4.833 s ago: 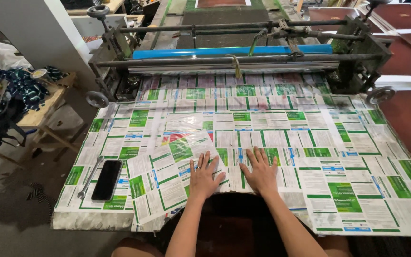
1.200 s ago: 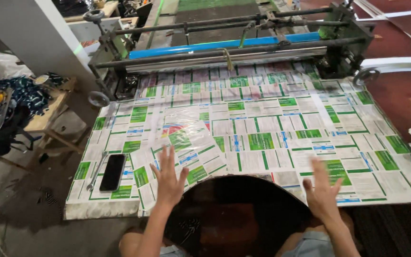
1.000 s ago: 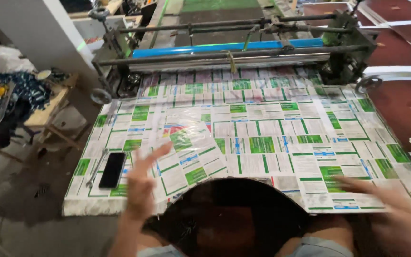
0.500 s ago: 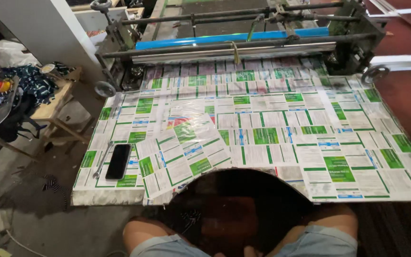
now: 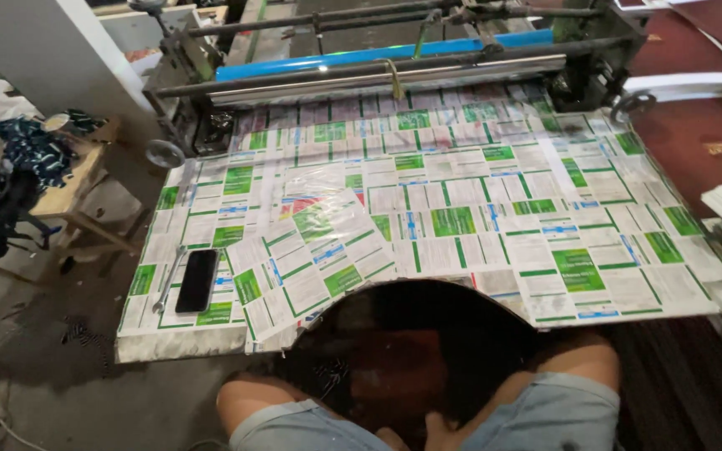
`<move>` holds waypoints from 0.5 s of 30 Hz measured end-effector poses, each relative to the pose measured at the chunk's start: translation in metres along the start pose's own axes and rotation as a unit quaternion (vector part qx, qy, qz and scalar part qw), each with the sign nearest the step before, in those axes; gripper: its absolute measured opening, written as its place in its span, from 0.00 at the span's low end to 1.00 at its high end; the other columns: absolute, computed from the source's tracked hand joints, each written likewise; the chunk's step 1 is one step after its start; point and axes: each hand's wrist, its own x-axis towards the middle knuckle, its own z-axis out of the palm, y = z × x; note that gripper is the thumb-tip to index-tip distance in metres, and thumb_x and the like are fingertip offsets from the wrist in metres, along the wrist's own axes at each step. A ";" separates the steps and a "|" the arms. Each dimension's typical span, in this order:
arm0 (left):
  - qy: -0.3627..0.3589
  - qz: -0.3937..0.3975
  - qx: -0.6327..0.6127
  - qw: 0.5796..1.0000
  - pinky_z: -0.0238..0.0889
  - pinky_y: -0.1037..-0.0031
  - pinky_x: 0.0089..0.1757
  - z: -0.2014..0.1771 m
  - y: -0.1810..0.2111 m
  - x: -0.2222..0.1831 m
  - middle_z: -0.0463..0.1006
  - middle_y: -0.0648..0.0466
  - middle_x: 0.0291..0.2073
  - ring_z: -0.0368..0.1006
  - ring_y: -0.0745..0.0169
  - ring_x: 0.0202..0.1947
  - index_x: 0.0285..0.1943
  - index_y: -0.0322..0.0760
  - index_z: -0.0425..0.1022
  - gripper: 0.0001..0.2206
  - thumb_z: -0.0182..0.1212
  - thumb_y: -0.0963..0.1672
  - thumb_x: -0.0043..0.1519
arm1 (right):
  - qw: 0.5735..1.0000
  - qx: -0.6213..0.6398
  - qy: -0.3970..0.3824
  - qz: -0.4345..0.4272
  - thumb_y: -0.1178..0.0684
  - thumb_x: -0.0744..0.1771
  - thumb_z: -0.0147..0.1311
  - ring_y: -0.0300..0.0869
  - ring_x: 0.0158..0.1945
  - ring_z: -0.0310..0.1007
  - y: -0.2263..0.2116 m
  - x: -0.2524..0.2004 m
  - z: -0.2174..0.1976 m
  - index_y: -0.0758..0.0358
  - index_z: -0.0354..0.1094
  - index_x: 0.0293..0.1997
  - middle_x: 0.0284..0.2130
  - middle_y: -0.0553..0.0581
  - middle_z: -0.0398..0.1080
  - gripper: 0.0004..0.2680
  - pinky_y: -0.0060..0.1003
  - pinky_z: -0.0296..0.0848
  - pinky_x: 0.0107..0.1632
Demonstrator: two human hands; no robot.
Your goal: The person places printed paper sheets onto cardboard boards using a gluing and lamination machine.
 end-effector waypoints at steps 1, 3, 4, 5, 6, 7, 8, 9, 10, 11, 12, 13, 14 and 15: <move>-0.007 -0.005 -0.002 1.000 0.51 0.62 0.67 0.012 -0.017 0.004 0.79 0.42 0.58 0.72 0.47 0.64 0.61 0.31 0.76 0.33 0.43 0.61 0.67 | 1.000 -0.004 0.009 0.002 0.59 0.61 0.57 0.43 0.48 0.80 -0.006 0.001 0.014 0.61 0.76 0.54 0.44 0.57 0.81 0.16 0.37 0.73 0.52; -0.021 -0.007 -0.009 1.000 0.53 0.63 0.66 0.039 -0.066 0.014 0.79 0.42 0.59 0.72 0.47 0.64 0.61 0.32 0.75 0.31 0.45 0.60 0.67 | 0.999 -0.015 0.033 0.003 0.58 0.61 0.58 0.43 0.47 0.81 -0.026 0.022 0.061 0.61 0.77 0.53 0.43 0.57 0.82 0.15 0.37 0.74 0.51; -0.026 -0.009 -0.012 1.000 0.53 0.63 0.66 0.057 -0.097 0.018 0.78 0.42 0.60 0.72 0.46 0.65 0.61 0.32 0.75 0.31 0.46 0.59 0.67 | 0.999 -0.021 0.043 0.003 0.58 0.61 0.58 0.42 0.47 0.81 -0.047 0.046 0.086 0.61 0.77 0.52 0.43 0.57 0.82 0.15 0.36 0.74 0.51; -0.031 -0.011 -0.016 0.999 0.54 0.63 0.65 0.076 -0.127 0.019 0.78 0.42 0.60 0.71 0.46 0.65 0.61 0.32 0.75 0.30 0.47 0.59 0.68 | 0.998 -0.027 0.053 0.002 0.58 0.61 0.58 0.42 0.46 0.81 -0.078 0.071 0.104 0.61 0.78 0.51 0.42 0.56 0.82 0.14 0.36 0.75 0.51; -0.039 -0.016 -0.019 0.999 0.55 0.63 0.65 0.100 -0.171 0.027 0.78 0.42 0.60 0.71 0.46 0.65 0.62 0.32 0.75 0.29 0.48 0.59 0.68 | 0.998 -0.029 0.055 0.007 0.58 0.61 0.58 0.42 0.46 0.81 -0.052 0.089 0.136 0.61 0.78 0.51 0.42 0.56 0.82 0.14 0.36 0.75 0.51; -0.046 -0.021 -0.022 0.998 0.56 0.64 0.64 0.127 -0.214 0.029 0.78 0.42 0.61 0.71 0.45 0.66 0.62 0.33 0.75 0.29 0.49 0.58 0.68 | 0.999 -0.021 0.028 -0.029 0.53 0.63 0.59 0.48 0.51 0.79 -0.025 0.106 0.167 0.61 0.75 0.54 0.46 0.59 0.79 0.15 0.39 0.73 0.54; -0.061 -0.028 -0.025 0.997 0.57 0.64 0.64 0.157 -0.255 0.025 0.78 0.42 0.61 0.71 0.45 0.66 0.62 0.33 0.75 0.28 0.50 0.58 0.68 | 0.998 -0.010 0.004 -0.057 0.48 0.65 0.60 0.53 0.55 0.76 0.004 0.117 0.200 0.61 0.72 0.57 0.51 0.62 0.77 0.16 0.43 0.71 0.57; -0.073 -0.030 -0.028 0.996 0.57 0.64 0.64 0.179 -0.298 0.014 0.78 0.42 0.61 0.71 0.45 0.66 0.62 0.33 0.75 0.28 0.50 0.58 0.68 | 0.999 -0.009 0.007 -0.046 0.48 0.65 0.60 0.53 0.55 0.76 0.014 0.124 0.227 0.61 0.72 0.57 0.51 0.62 0.77 0.16 0.43 0.71 0.57; -0.075 -0.056 0.030 0.995 0.54 0.60 0.66 0.206 -0.342 0.010 0.72 0.40 0.65 0.65 0.42 0.69 0.65 0.33 0.72 0.29 0.51 0.58 0.68 | 0.991 -0.107 0.014 -0.076 0.44 0.64 0.62 0.59 0.62 0.66 0.026 0.136 0.250 0.60 0.68 0.62 0.59 0.68 0.68 0.21 0.54 0.61 0.61; -0.076 -0.080 0.088 0.990 0.52 0.56 0.68 0.234 -0.384 0.007 0.67 0.38 0.69 0.60 0.40 0.72 0.68 0.33 0.70 0.29 0.51 0.57 0.69 | 0.973 -0.205 0.016 -0.103 0.39 0.62 0.64 0.64 0.69 0.56 0.039 0.148 0.271 0.58 0.64 0.67 0.67 0.73 0.59 0.27 0.66 0.51 0.65; -0.093 -0.070 0.082 0.990 0.52 0.56 0.68 0.246 -0.393 -0.001 0.67 0.38 0.69 0.60 0.40 0.72 0.68 0.33 0.70 0.29 0.51 0.57 0.69 | 0.974 -0.208 0.029 -0.087 0.39 0.62 0.64 0.64 0.69 0.56 0.044 0.147 0.280 0.58 0.64 0.67 0.67 0.73 0.59 0.27 0.66 0.51 0.65; -0.099 -0.109 0.227 0.963 0.46 0.46 0.65 0.259 -0.402 -0.008 0.60 0.37 0.72 0.54 0.35 0.73 0.71 0.36 0.65 0.31 0.54 0.58 0.65 | 0.973 -0.216 0.015 -0.074 0.39 0.62 0.65 0.66 0.71 0.50 0.050 0.147 0.288 0.57 0.62 0.69 0.69 0.74 0.54 0.29 0.71 0.46 0.64; -0.102 -0.134 0.367 0.915 0.39 0.37 0.62 0.275 -0.411 -0.013 0.53 0.36 0.75 0.47 0.31 0.73 0.74 0.40 0.60 0.34 0.57 0.58 0.62 | 0.973 -0.224 0.005 -0.055 0.39 0.62 0.65 0.67 0.72 0.45 0.058 0.146 0.293 0.56 0.60 0.71 0.71 0.75 0.50 0.30 0.75 0.41 0.63; -0.120 -0.116 0.360 0.918 0.39 0.37 0.62 0.273 -0.416 -0.023 0.53 0.36 0.75 0.47 0.31 0.73 0.74 0.40 0.60 0.34 0.57 0.58 0.62 | 0.973 -0.227 0.021 -0.034 0.39 0.62 0.65 0.67 0.72 0.45 0.068 0.140 0.281 0.56 0.60 0.71 0.71 0.75 0.50 0.30 0.75 0.41 0.63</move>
